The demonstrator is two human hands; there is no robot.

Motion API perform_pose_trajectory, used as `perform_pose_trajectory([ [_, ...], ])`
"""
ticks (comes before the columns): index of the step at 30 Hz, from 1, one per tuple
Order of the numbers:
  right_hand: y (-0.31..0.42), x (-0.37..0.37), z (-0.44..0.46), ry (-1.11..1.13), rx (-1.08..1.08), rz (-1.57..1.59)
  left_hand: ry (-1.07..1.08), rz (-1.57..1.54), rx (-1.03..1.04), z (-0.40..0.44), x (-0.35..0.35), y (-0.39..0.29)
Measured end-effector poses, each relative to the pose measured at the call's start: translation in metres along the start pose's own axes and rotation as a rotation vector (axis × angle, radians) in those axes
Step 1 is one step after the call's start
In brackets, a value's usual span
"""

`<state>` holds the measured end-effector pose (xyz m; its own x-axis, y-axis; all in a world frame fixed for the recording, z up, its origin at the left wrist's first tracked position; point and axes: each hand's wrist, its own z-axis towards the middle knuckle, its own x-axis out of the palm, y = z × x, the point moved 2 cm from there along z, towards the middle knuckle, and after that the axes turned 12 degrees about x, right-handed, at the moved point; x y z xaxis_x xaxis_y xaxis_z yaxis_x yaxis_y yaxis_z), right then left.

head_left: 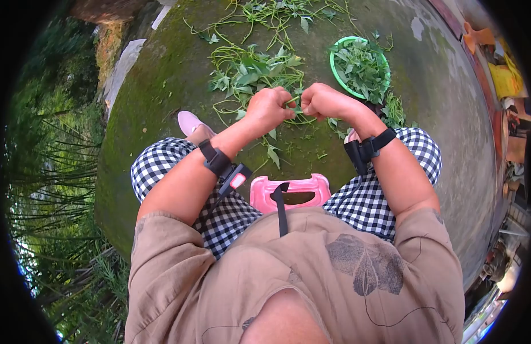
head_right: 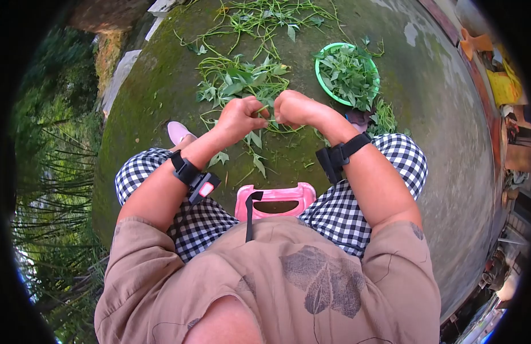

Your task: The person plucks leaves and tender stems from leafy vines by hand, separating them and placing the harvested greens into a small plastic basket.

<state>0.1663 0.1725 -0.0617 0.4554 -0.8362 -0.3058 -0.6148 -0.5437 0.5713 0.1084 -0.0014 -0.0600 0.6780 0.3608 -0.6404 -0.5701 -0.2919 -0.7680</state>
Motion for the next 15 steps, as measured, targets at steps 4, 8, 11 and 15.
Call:
perform_pose_trajectory([
  [4,0.0,-0.001,0.006,-0.081,-0.122,-0.009,0.001,0.04,0.044,0.0,0.001,-0.001],
  [8,0.015,0.002,-0.013,-0.509,-0.461,-0.325,-0.024,-0.124,-0.126,-0.002,-0.002,0.005],
  [11,0.017,0.004,-0.013,-0.572,-0.458,-0.317,-0.096,-0.365,-0.262,-0.001,-0.005,0.004],
  [15,0.016,0.004,-0.009,-0.511,-0.276,-0.185,-0.292,-0.695,-0.413,0.001,-0.002,0.006],
])
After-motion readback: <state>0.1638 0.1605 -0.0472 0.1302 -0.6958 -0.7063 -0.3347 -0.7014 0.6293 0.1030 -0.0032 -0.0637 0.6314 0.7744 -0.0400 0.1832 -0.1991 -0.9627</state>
